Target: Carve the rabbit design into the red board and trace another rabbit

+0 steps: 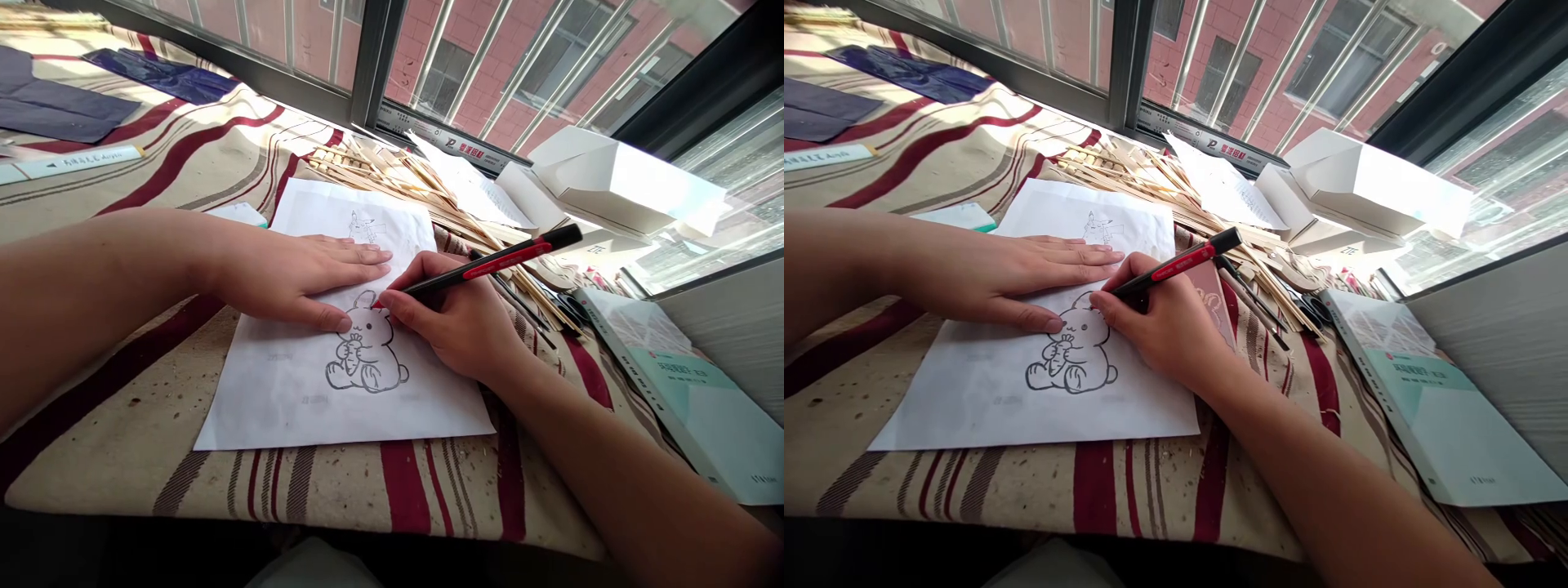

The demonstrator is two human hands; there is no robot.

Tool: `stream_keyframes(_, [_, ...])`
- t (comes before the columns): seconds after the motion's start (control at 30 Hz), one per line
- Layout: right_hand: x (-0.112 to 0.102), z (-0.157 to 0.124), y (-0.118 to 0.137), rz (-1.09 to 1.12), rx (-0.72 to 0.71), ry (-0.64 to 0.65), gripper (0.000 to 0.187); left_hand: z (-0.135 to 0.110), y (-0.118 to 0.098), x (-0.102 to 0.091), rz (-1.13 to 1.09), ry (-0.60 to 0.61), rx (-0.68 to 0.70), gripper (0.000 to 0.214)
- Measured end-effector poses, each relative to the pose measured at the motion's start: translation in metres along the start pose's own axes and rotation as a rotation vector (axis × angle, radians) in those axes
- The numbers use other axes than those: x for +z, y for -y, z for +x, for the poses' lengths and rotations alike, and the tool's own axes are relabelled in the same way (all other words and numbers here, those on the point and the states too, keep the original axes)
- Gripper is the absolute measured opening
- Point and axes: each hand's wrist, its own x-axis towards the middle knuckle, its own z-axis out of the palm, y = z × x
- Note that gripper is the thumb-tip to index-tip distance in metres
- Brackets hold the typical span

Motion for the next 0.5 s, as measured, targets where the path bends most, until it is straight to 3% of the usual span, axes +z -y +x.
stream_keyframes(0.5, [0.0001, -0.0005, -0.0035, -0.033, 0.037, -0.056, 0.022, 0.0005, 0.0005, -0.0005, -0.019, -0.009, -0.025, 0.098])
